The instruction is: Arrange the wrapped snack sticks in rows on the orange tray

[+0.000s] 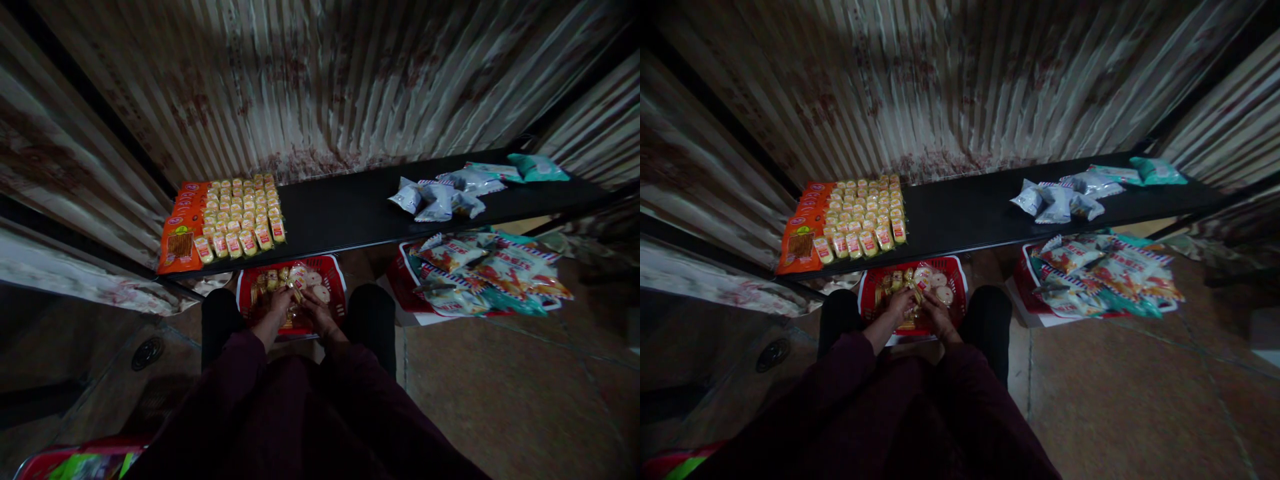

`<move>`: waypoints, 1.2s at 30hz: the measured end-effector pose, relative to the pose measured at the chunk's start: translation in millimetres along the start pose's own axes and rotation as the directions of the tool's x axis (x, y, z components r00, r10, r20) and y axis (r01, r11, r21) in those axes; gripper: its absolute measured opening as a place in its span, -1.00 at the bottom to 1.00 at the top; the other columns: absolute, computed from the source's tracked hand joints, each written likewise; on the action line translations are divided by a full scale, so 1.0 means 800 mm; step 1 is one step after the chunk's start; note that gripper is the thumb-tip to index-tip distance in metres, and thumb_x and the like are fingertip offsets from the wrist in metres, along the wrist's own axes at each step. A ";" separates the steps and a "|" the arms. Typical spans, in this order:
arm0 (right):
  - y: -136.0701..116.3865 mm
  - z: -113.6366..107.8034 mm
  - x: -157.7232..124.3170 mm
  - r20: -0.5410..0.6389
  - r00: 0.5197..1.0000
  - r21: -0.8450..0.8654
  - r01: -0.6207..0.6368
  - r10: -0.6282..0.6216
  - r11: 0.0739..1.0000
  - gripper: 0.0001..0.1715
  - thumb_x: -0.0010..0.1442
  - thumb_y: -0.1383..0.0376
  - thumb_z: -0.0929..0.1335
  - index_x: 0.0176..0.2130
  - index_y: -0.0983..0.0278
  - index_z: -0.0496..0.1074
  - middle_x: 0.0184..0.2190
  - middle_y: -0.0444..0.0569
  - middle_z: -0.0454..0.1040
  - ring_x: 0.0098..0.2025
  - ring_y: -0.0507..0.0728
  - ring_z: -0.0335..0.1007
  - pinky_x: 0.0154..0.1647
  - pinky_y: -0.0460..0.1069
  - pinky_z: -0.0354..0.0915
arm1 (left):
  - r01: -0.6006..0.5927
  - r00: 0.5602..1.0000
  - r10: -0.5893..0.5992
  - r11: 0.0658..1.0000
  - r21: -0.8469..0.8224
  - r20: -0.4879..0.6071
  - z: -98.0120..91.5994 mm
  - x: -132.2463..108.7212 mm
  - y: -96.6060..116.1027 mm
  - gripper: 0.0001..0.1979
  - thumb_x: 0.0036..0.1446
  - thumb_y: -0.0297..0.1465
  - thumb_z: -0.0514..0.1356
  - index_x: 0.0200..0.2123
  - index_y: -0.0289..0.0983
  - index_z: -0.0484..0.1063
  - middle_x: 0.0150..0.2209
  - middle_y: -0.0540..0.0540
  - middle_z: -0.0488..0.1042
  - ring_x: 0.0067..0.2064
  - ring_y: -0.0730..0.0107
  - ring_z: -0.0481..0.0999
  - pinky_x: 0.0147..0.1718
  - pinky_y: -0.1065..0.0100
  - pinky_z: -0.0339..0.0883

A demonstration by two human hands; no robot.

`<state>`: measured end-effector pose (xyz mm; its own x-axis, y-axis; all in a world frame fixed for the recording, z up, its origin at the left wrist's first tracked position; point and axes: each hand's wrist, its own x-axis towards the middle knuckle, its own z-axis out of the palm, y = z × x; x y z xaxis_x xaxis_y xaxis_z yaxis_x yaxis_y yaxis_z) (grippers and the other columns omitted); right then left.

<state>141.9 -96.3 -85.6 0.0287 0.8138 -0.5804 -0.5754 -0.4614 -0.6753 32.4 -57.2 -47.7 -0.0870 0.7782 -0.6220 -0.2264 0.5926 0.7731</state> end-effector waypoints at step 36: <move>-0.006 0.002 -0.004 0.026 0.999 0.019 0.043 -0.044 0.999 -0.52 -0.33 0.24 0.53 -0.29 0.21 0.54 -0.39 -0.13 0.57 -0.34 0.05 0.45 -0.26 -0.06 0.32 | 0.167 0.986 -0.168 0.972 -0.166 0.007 -0.009 -0.002 0.005 -0.90 -0.13 -0.49 0.23 -0.45 -0.27 0.37 -0.52 -0.05 0.46 -0.44 0.42 0.49 -0.47 0.46 0.30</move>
<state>143.5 -96.3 -79.5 0.0328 0.8421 -0.5383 -0.5886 -0.4190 -0.6914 24.8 -57.5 -45.0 -0.0408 0.6693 -0.7419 -0.3953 0.6711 0.6272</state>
